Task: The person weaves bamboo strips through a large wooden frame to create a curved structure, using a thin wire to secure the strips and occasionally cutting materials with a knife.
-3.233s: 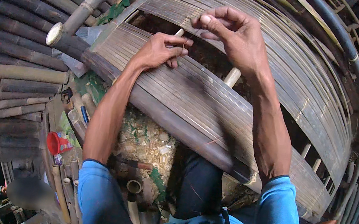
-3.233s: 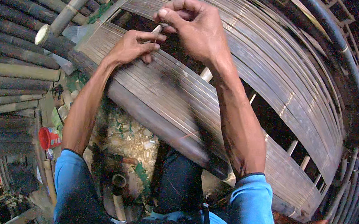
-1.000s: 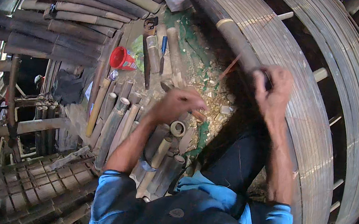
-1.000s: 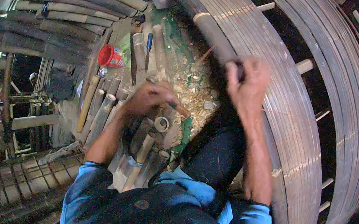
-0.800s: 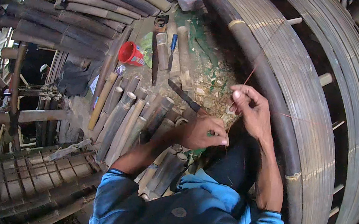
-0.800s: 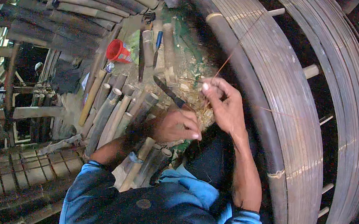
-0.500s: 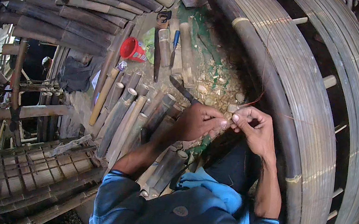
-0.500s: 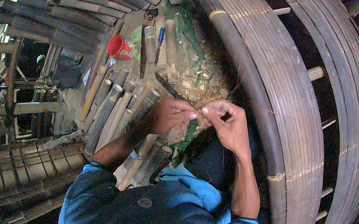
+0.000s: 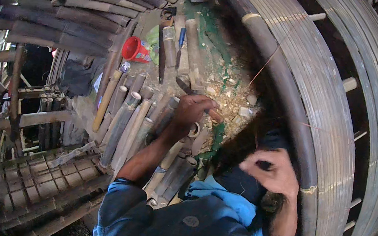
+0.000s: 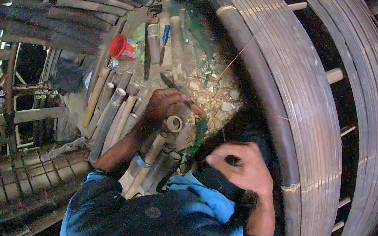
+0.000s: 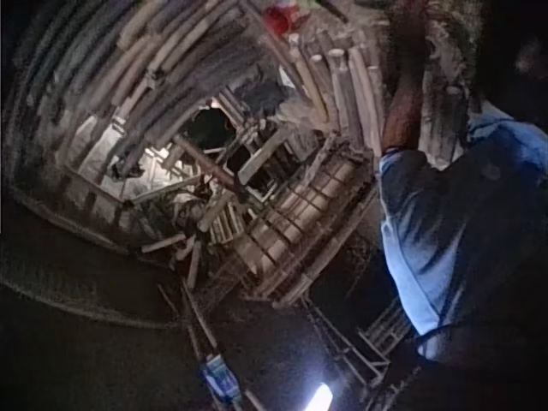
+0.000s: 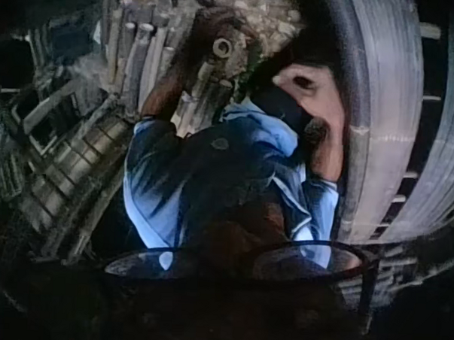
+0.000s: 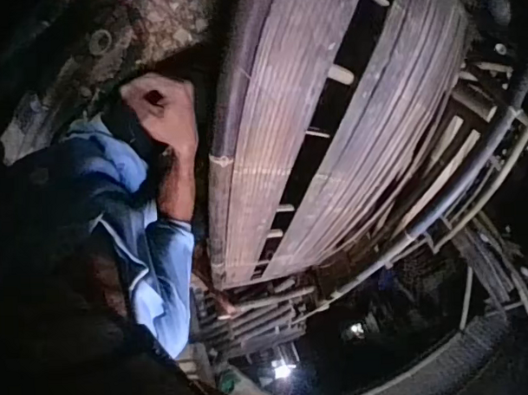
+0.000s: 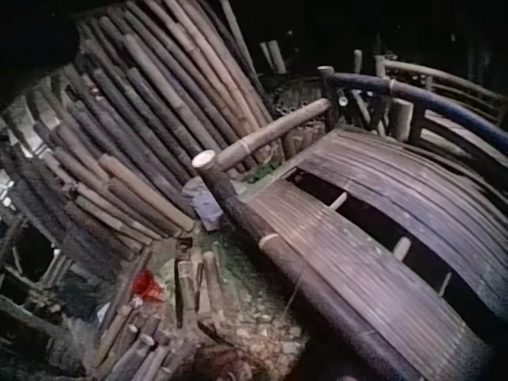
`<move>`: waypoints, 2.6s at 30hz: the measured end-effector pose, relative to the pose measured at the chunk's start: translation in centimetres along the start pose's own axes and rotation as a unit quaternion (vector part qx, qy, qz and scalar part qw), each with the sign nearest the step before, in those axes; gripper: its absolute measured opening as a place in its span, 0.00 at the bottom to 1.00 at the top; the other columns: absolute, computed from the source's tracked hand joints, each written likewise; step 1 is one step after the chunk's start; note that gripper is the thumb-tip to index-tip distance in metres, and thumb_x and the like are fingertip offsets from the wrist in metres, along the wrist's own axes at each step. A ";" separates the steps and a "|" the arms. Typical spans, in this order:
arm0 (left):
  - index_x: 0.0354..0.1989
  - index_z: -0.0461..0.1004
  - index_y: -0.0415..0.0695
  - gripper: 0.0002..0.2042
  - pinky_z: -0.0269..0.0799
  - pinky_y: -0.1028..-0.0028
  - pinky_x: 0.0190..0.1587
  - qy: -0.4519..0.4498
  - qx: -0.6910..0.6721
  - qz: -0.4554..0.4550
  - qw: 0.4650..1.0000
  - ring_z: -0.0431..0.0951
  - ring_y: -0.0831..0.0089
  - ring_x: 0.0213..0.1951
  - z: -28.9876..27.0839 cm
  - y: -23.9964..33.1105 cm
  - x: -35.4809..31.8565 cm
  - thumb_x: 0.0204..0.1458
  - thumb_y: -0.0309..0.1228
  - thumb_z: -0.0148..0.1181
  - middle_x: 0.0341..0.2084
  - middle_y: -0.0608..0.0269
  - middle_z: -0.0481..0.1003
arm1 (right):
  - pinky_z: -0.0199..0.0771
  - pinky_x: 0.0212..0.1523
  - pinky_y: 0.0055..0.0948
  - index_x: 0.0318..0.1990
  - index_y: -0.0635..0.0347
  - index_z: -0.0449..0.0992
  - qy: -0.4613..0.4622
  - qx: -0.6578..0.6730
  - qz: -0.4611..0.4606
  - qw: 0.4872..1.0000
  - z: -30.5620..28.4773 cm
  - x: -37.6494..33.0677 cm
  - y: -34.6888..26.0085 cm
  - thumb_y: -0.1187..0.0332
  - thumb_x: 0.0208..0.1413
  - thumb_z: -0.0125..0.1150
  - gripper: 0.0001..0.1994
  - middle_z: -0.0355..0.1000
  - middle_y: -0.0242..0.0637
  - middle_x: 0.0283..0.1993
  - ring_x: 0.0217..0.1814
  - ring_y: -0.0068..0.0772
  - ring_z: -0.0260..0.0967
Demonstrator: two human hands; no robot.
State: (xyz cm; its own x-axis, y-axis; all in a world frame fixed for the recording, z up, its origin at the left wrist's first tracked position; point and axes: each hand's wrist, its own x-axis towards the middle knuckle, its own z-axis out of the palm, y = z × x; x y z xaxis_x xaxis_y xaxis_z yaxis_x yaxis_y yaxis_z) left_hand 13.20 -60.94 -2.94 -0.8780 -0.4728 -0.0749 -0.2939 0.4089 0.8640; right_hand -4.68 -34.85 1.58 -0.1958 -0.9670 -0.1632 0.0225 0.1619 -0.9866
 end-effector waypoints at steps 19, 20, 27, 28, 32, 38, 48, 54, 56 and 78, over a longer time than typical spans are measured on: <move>0.42 0.83 0.40 0.11 0.63 0.74 0.20 -0.123 -0.066 -0.139 0.980 0.70 0.78 0.18 4.0 1.6 -5.9 0.65 0.34 0.59 0.24 0.63 0.78 | 0.75 0.39 0.27 0.44 0.64 0.86 0.155 0.225 0.088 0.958 6.9 2.7 7.9 0.63 0.65 0.70 0.11 0.84 0.32 0.37 0.34 0.18 0.71; 0.42 0.84 0.39 0.13 0.61 0.75 0.20 -0.113 -0.114 -0.225 0.961 0.69 0.80 0.17 4.2 1.9 -5.9 0.66 0.35 0.58 0.21 0.65 0.77 | 0.75 0.39 0.28 0.42 0.63 0.87 0.167 0.194 0.105 0.961 7.1 2.2 8.0 0.64 0.64 0.71 0.11 0.84 0.31 0.36 0.34 0.18 0.71; 0.44 0.86 0.39 0.14 0.49 0.77 0.16 -0.003 -0.251 -0.239 0.938 0.55 0.86 0.10 5.3 2.4 -6.5 0.67 0.38 0.61 0.08 0.74 0.63 | 0.74 0.36 0.30 0.40 0.64 0.87 0.211 0.074 0.144 0.964 8.1 -2.1 7.9 0.61 0.63 0.71 0.12 0.80 0.33 0.29 0.31 0.21 0.73; 0.44 0.86 0.39 0.14 0.49 0.78 0.16 -0.011 -0.272 -0.237 0.933 0.56 0.86 0.10 5.4 2.5 -6.7 0.67 0.38 0.61 0.09 0.74 0.63 | 0.75 0.36 0.31 0.40 0.64 0.87 0.208 0.036 0.137 0.968 8.1 -2.5 7.7 0.61 0.64 0.71 0.13 0.80 0.35 0.29 0.31 0.21 0.73; 0.45 0.85 0.37 0.14 0.49 0.78 0.16 -0.019 -0.285 -0.264 0.922 0.57 0.87 0.11 5.3 2.7 -7.5 0.68 0.37 0.61 0.09 0.74 0.64 | 0.76 0.34 0.34 0.42 0.63 0.86 0.187 0.002 0.184 0.965 8.2 -4.4 5.8 0.59 0.65 0.69 0.14 0.79 0.39 0.27 0.29 0.24 0.74; 0.45 0.85 0.38 0.15 0.52 0.79 0.17 -0.072 -0.250 -0.237 0.936 0.60 0.87 0.13 5.8 3.0 -7.9 0.70 0.38 0.59 0.10 0.75 0.65 | 0.74 0.31 0.34 0.45 0.61 0.87 0.261 -0.178 0.135 0.939 7.8 -4.3 3.4 0.54 0.65 0.67 0.17 0.78 0.40 0.26 0.28 0.25 0.73; 0.46 0.84 0.38 0.18 0.56 0.79 0.17 -0.118 -0.237 -0.219 0.939 0.64 0.85 0.13 6.8 3.8 -7.2 0.71 0.41 0.57 0.11 0.69 0.70 | 0.69 0.34 0.27 0.35 0.64 0.86 0.241 0.070 0.093 0.963 7.5 0.8 5.7 0.59 0.68 0.66 0.16 0.78 0.28 0.27 0.31 0.17 0.68; 0.47 0.83 0.35 0.13 0.57 0.79 0.16 -0.039 -0.204 -0.216 0.954 0.66 0.85 0.13 7.2 3.7 -6.7 0.68 0.35 0.62 0.13 0.68 0.72 | 0.69 0.32 0.27 0.30 0.63 0.83 0.289 0.066 0.118 0.948 7.1 -0.5 6.1 0.59 0.69 0.65 0.18 0.78 0.27 0.26 0.29 0.17 0.68; 0.47 0.83 0.35 0.12 0.57 0.79 0.15 -0.042 -0.239 -0.218 0.945 0.67 0.85 0.13 7.4 3.8 -6.7 0.66 0.33 0.65 0.13 0.69 0.72 | 0.69 0.31 0.27 0.30 0.63 0.83 0.294 0.093 0.112 0.945 7.0 -0.6 6.0 0.60 0.69 0.65 0.17 0.78 0.27 0.27 0.29 0.17 0.68; 0.45 0.72 0.42 0.12 0.58 0.78 0.11 -0.114 -0.399 -0.257 0.873 0.70 0.75 0.09 8.0 3.0 -8.0 0.72 0.40 0.55 0.13 0.60 0.74 | 0.78 0.33 0.21 0.44 0.64 0.84 0.239 0.253 0.113 0.931 8.5 -0.6 7.0 0.59 0.69 0.67 0.14 0.82 0.30 0.36 0.34 0.18 0.76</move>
State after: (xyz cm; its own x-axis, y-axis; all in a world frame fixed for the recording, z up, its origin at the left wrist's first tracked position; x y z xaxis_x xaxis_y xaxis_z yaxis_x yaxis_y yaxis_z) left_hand 16.33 -49.71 -3.73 -0.7868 -0.2284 -0.5734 -0.3942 -0.5290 0.7516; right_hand 3.97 -34.84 -5.35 -0.5407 -0.7021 -0.4634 0.5508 0.1209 -0.8258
